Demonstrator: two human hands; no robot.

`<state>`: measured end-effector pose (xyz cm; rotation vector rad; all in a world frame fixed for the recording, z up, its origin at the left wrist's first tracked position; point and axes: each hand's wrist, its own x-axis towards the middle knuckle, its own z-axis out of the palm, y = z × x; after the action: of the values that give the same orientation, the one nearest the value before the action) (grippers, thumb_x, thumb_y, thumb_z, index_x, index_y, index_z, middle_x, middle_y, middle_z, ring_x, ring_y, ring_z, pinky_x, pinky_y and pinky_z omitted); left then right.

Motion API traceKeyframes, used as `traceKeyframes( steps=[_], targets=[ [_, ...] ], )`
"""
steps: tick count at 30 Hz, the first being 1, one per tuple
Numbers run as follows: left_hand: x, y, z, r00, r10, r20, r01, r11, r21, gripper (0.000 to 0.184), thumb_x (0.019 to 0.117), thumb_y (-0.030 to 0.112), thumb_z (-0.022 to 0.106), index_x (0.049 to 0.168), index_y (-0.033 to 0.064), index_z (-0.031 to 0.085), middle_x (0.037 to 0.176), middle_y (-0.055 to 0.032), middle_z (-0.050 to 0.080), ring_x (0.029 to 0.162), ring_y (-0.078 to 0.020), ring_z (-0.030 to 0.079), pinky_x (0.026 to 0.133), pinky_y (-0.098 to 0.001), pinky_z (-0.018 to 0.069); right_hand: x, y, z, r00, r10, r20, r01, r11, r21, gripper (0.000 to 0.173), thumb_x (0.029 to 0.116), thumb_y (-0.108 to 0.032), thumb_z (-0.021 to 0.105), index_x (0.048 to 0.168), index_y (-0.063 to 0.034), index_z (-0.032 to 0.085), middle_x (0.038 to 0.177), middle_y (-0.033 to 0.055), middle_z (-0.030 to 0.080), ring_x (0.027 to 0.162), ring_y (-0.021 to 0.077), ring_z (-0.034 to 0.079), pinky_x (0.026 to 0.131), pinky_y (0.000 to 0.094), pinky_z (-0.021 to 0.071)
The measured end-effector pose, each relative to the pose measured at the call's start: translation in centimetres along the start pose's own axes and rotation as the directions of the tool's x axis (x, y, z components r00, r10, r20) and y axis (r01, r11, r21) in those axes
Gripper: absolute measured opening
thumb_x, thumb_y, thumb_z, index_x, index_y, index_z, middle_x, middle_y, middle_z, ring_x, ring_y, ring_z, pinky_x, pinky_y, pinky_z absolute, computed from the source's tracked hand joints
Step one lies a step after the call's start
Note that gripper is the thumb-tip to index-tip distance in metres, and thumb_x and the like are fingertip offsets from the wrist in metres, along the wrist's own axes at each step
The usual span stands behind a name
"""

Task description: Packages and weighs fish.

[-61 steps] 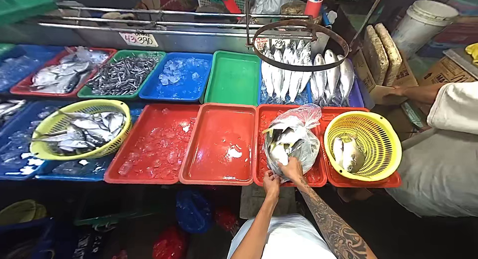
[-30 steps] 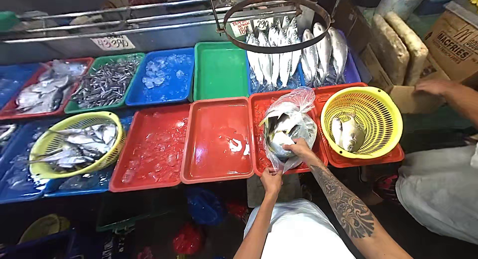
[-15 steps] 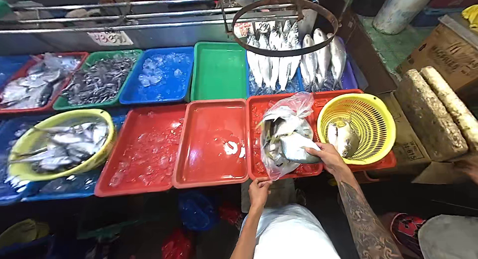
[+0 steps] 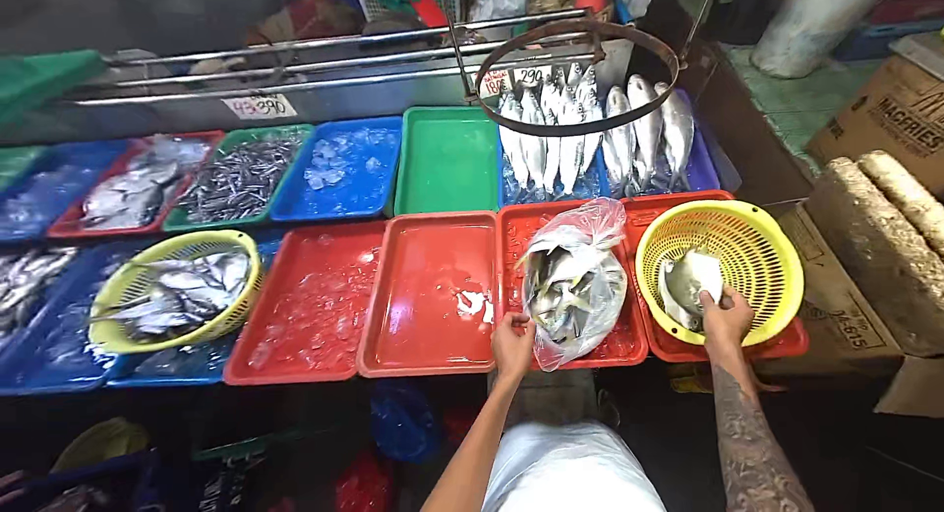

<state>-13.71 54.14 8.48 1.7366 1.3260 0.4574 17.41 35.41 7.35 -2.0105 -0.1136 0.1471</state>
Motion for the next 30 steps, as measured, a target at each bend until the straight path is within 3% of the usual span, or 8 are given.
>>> traceKeyframes(
  steps=[2, 4, 6, 9, 15, 20, 24, 30],
  targets=[
    [0.5, 0.3, 0.5, 1.000, -0.002, -0.015, 0.002, 1.000, 0.004, 0.023, 0.0944, 0.020, 0.069, 0.112, 0.0063, 0.072, 0.102, -0.0067, 0.074, 0.088, -0.0191, 0.070, 0.084, -0.0436, 0.0564, -3.3, -2.0, 0.7, 0.984, -0.177, -0.021, 0.172, 0.975, -0.141, 0.051, 0.0957, -0.014, 0.067, 0.141, 0.0068, 0.055, 0.140, 0.0291, 0.057, 0.135, 0.0393, 0.052, 0.117, 0.0487, 0.0387],
    [-0.3, -0.1, 0.9, 0.999, -0.033, -0.020, 0.032, 0.998, -0.046, 0.022, 0.0944, 0.019, 0.069, 0.112, 0.0057, 0.071, 0.101, -0.0070, 0.074, 0.087, -0.0184, 0.070, 0.082, -0.0420, 0.0571, -7.6, -4.6, 2.8, 0.956, -0.246, 0.158, 0.271, 0.948, -0.165, 0.039, 0.0977, -0.015, 0.064, 0.131, 0.0063, 0.063, 0.130, 0.0277, 0.064, 0.123, 0.0380, 0.061, 0.108, 0.0487, 0.0480],
    [-2.4, -1.3, 1.3, 0.998, -0.056, 0.000, 0.056, 0.994, -0.095, 0.021, 0.0938, 0.016, 0.069, 0.111, 0.0047, 0.071, 0.101, -0.0076, 0.073, 0.085, -0.0175, 0.070, 0.080, -0.0400, 0.0578, -10.5, -5.4, 6.1, 0.877, -0.228, 0.423, 0.341, 0.915, -0.216, 0.031, 0.0997, -0.018, 0.062, 0.124, 0.0002, 0.070, 0.122, 0.0213, 0.068, 0.110, 0.0326, 0.068, 0.097, 0.0474, 0.0557],
    [-5.4, -3.7, 0.7, 0.997, -0.073, 0.040, 0.078, 0.986, -0.147, 0.018, 0.0941, 0.013, 0.068, 0.109, 0.0031, 0.071, 0.099, -0.0086, 0.073, 0.079, -0.0170, 0.071, 0.076, -0.0378, 0.0607, -12.0, -6.8, 10.5, 0.774, -0.107, 0.624, 0.457, 0.777, -0.433, 0.042, 0.1015, -0.033, 0.060, 0.131, -0.0035, 0.066, 0.131, 0.0217, 0.063, 0.121, 0.0375, 0.062, 0.099, 0.0557, 0.0508],
    [-10.4, -8.5, -1.9, 0.978, -0.200, 0.067, 0.210, 0.940, -0.269, 0.018, 0.0971, 0.011, 0.065, 0.111, 0.0016, 0.070, 0.101, -0.0104, 0.073, 0.080, -0.0180, 0.071, 0.078, -0.0378, 0.0608, -12.4, -8.9, 15.2, 0.730, -0.011, 0.683, 0.597, 0.496, -0.630, 0.072, 0.0991, -0.052, 0.059, 0.139, 0.0079, 0.054, 0.144, 0.0320, 0.051, 0.140, 0.0476, 0.044, 0.112, 0.0634, 0.0364],
    [-13.4, -11.3, -3.7, 0.948, -0.317, 0.013, 0.295, 0.867, -0.402, 0.017, 0.0984, 0.008, 0.064, 0.113, 0.0005, 0.068, 0.101, -0.0108, 0.072, 0.079, -0.0168, 0.071, 0.075, -0.0354, 0.0608, -12.8, -9.2, 16.7, 0.726, 0.005, 0.688, 0.647, 0.335, -0.685, 0.064, 0.1007, -0.047, 0.054, 0.135, 0.0074, 0.058, 0.141, 0.0310, 0.054, 0.139, 0.0459, 0.045, 0.112, 0.0640, 0.0343],
    [-14.2, -12.1, -4.6, 0.923, -0.384, 0.002, 0.343, 0.823, -0.452, 0.017, 0.0996, 0.010, 0.064, 0.114, 0.0014, 0.067, 0.100, -0.0092, 0.072, 0.078, -0.0142, 0.070, 0.073, -0.0326, 0.0596, -12.7, -9.0, 17.6, 0.719, -0.001, 0.695, 0.680, 0.205, -0.704, 0.068, 0.0990, -0.055, 0.052, 0.125, 0.0059, 0.065, 0.136, 0.0294, 0.060, 0.137, 0.0452, 0.049, 0.114, 0.0677, 0.0294],
    [-14.4, -13.1, -5.3, 0.919, -0.393, 0.014, 0.351, 0.805, -0.479, 0.016, 0.1003, 0.009, 0.063, 0.114, 0.0023, 0.067, 0.099, -0.0080, 0.071, 0.078, -0.0119, 0.070, 0.073, -0.0298, 0.0591, -13.5, -10.5, 18.3, 0.697, 0.049, 0.716, 0.715, 0.032, -0.698, 0.054, 0.0982, -0.046, 0.053, 0.115, 0.0016, 0.070, 0.129, 0.0229, 0.066, 0.133, 0.0399, 0.054, 0.113, 0.0657, 0.0320]
  ],
)
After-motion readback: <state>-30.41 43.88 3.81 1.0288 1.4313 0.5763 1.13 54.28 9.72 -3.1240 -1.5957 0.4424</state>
